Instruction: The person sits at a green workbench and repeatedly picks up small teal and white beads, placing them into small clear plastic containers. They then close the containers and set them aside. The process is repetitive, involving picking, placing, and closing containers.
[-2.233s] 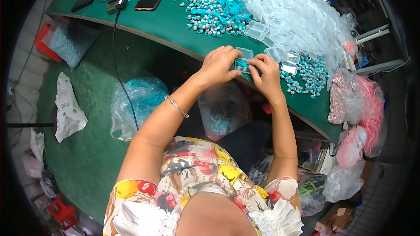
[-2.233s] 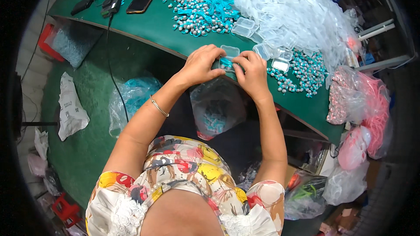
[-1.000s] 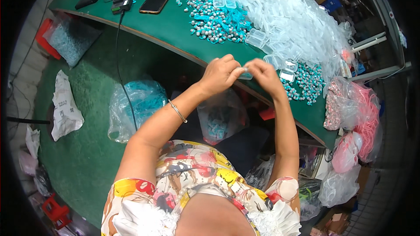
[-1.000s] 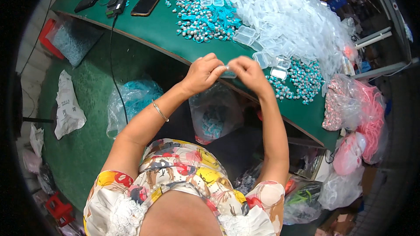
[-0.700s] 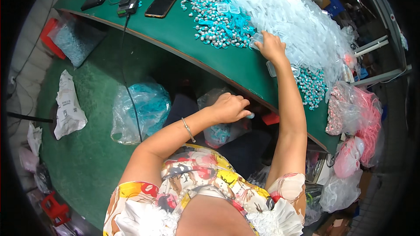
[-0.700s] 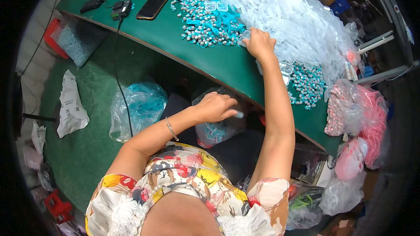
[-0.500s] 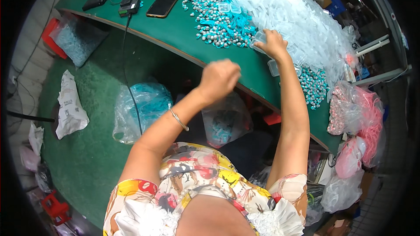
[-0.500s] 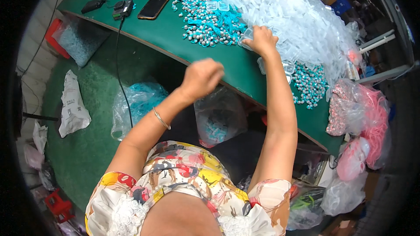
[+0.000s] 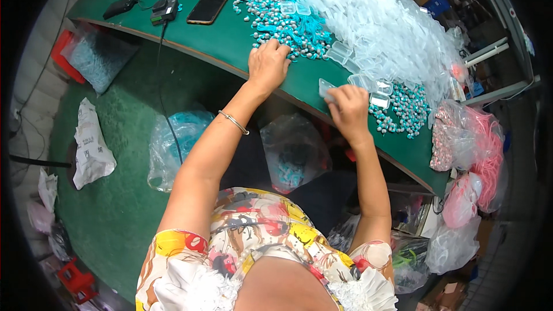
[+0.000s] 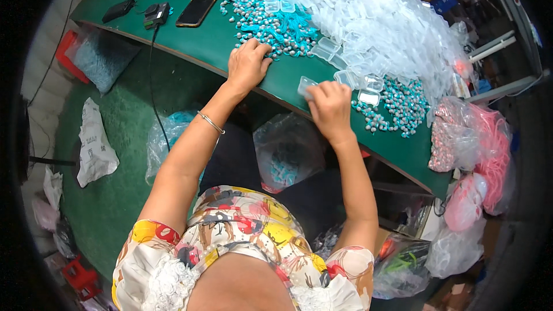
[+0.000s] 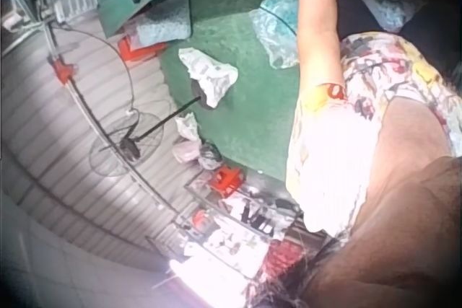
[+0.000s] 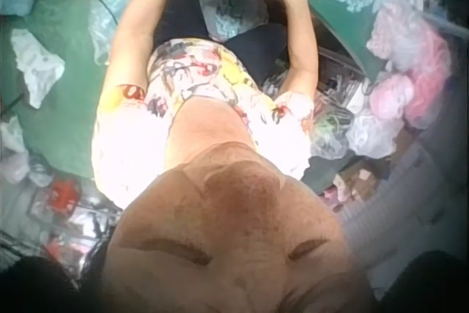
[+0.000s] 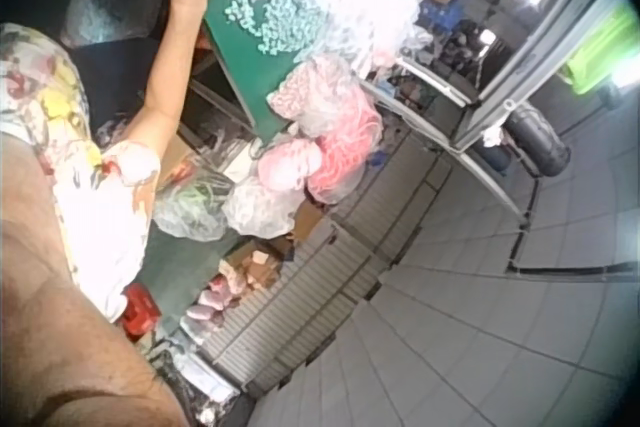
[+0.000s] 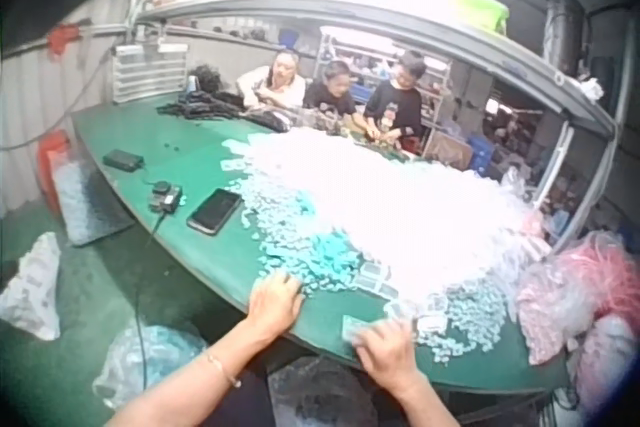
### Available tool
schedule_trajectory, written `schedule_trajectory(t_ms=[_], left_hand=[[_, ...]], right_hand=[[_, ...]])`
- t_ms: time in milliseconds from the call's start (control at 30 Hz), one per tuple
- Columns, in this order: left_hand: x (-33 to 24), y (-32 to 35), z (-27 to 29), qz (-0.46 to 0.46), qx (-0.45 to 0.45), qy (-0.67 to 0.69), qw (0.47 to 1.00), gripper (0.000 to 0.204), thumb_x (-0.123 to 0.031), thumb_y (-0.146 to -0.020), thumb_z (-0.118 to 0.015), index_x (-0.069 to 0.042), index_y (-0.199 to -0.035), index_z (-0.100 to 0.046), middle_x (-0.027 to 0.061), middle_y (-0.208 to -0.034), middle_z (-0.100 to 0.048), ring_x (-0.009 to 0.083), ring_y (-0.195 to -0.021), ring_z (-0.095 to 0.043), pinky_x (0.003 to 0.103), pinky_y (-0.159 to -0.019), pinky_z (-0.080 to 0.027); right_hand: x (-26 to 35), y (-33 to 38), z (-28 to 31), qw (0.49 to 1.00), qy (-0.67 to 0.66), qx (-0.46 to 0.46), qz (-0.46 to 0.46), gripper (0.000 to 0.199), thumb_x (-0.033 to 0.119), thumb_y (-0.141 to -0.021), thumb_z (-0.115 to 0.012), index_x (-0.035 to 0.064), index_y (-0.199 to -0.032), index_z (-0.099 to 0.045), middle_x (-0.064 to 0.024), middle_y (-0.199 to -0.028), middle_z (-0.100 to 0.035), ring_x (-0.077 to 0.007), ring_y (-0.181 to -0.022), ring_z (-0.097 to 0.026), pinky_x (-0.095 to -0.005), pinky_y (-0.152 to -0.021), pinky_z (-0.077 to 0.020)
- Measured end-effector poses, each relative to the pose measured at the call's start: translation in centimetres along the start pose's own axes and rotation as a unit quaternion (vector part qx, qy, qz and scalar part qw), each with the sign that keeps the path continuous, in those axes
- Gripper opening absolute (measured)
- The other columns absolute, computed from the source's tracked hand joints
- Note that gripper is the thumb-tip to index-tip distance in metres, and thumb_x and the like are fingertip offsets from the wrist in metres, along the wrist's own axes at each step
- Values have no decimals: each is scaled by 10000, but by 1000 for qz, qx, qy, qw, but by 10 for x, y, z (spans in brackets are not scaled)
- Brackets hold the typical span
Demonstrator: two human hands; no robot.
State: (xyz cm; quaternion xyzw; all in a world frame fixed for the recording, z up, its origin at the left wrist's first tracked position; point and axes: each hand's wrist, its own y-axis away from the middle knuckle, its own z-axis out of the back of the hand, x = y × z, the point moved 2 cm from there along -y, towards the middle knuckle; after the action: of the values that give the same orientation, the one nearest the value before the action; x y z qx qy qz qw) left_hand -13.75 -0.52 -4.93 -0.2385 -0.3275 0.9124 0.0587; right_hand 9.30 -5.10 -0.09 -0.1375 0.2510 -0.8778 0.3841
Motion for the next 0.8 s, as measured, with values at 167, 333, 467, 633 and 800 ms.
schedule_trajectory(t_ms=[167,333,467,633,800], left_hand=[[0,-4,-2,-36,-5,-67,997,114,-116,-808,-696,-121,-920,-677,44,-890,-606,261,-851,-622,417,-714,-446],[-5,-2,-1,-96,-27,-66,993,75,-65,-791,-623,-111,-842,-654,42,-851,-615,244,-833,-625,409,-693,-435],[-6,-7,0,-147,-33,-74,986,93,-82,-799,-604,-126,-855,-665,33,-830,-621,235,-829,-628,399,-700,-436],[-2,-16,-2,-154,15,-105,982,82,-97,-781,-619,-134,-828,-675,54,-817,-632,249,-828,-638,408,-724,-454],[-6,-20,10,-157,29,-46,986,135,-61,-782,-636,-107,-899,-685,65,-808,-620,279,-819,-627,437,-679,-447]], right_hand=[[10,18,-5,999,-32,-13,-29,315,169,-747,-783,103,-1026,-651,-53,-952,-601,-258,-926,-569,-415,-841,-382],[7,27,-6,998,-39,-25,-51,352,189,-748,-790,98,-1060,-655,-75,-1022,-608,-267,-977,-572,-420,-880,-380],[2,34,0,996,-39,-44,-63,319,181,-761,-780,99,-1045,-663,-74,-1020,-612,-275,-977,-577,-423,-884,-383],[-21,50,20,987,-4,-101,-128,190,139,-817,-719,102,-999,-678,-77,-1002,-639,-280,-954,-590,-416,-877,-398],[-68,77,37,961,39,-111,-249,116,105,-828,-692,117,-943,-706,-48,-899,-672,-256,-906,-606,-408,-833,-409]])
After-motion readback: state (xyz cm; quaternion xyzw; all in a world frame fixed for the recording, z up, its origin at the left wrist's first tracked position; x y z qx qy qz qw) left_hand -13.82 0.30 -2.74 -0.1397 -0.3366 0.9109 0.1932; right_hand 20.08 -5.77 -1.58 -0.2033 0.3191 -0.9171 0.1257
